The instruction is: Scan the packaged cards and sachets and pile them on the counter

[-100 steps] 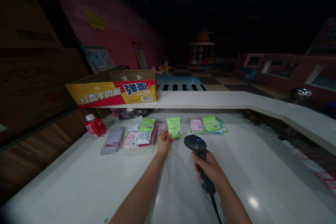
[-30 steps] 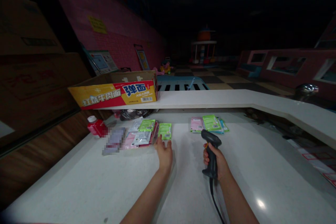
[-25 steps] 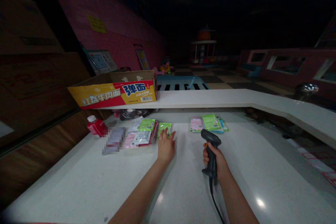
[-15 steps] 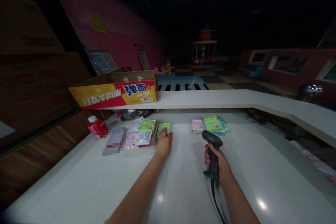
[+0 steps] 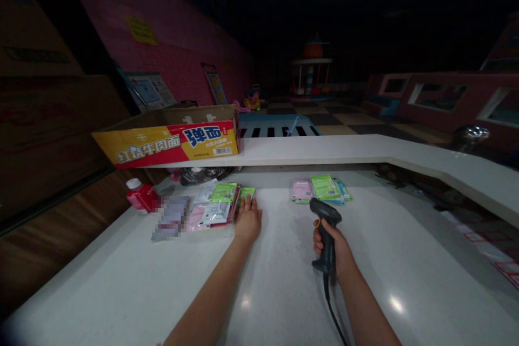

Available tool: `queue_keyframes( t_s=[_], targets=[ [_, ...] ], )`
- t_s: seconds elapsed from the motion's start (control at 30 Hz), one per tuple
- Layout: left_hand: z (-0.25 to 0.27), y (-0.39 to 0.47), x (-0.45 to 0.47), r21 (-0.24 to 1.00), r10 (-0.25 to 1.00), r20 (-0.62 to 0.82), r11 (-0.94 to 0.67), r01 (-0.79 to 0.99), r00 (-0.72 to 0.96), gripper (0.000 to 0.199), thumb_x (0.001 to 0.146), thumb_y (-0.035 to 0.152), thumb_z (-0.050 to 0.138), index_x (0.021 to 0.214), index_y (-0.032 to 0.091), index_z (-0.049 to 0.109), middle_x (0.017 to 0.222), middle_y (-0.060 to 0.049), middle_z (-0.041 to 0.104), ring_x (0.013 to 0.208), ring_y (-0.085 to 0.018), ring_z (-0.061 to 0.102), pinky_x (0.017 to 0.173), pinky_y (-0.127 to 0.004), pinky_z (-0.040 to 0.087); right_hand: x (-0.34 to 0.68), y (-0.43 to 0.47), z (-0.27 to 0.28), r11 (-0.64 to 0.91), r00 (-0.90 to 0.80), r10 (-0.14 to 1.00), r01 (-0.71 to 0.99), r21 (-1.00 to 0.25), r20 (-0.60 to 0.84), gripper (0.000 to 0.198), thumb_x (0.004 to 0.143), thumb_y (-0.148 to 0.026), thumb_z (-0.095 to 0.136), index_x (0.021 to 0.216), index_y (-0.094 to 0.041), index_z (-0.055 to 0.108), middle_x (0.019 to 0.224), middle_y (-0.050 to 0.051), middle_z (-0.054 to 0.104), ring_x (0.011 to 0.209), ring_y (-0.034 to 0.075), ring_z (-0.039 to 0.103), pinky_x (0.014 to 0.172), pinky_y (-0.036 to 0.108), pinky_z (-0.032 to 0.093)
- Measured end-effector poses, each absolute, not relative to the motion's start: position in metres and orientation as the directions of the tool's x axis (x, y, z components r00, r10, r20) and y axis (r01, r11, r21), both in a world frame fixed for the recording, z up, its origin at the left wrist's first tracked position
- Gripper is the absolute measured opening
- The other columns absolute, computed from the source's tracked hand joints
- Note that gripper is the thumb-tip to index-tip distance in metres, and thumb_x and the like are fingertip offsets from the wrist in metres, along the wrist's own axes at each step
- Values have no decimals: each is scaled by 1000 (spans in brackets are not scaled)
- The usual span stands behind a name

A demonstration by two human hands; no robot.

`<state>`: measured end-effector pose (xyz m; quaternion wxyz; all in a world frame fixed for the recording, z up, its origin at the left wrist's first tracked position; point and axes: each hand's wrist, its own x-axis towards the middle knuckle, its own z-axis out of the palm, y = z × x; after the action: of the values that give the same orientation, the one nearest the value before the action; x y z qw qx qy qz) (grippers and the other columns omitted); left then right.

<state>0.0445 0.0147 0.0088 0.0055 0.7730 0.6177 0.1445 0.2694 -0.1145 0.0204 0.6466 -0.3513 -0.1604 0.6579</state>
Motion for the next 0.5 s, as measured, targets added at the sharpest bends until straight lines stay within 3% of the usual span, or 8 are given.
queue_keyframes(
  t_s=[0.3,0.4,0.5],
  targets=[
    [26,23,56,167,952,204,-262,951,226,53,92,22,42,141,4,43,153,-19,33,145,-32,21,118,-46,21,271,-112,23,-46,147,955,-787,-615,-259,39,60,-42,85,80,-16,63,51,-5,53,40,6,43,36,16,36],
    [35,24,79,220,925,253,-341,914,284,46,89,18,46,134,8,53,146,-17,44,140,-28,34,115,-40,26,271,-112,26,-13,200,942,-780,-626,-269,41,58,-42,86,79,-16,63,50,-6,53,40,6,44,36,16,36],
    [42,31,113,344,913,242,-398,850,330,38,87,19,50,123,11,61,128,-15,61,122,-24,53,106,-34,37,272,-112,29,7,225,934,-787,-618,-277,41,56,-42,87,79,-17,62,50,-6,53,40,6,44,36,16,37]
  ],
)
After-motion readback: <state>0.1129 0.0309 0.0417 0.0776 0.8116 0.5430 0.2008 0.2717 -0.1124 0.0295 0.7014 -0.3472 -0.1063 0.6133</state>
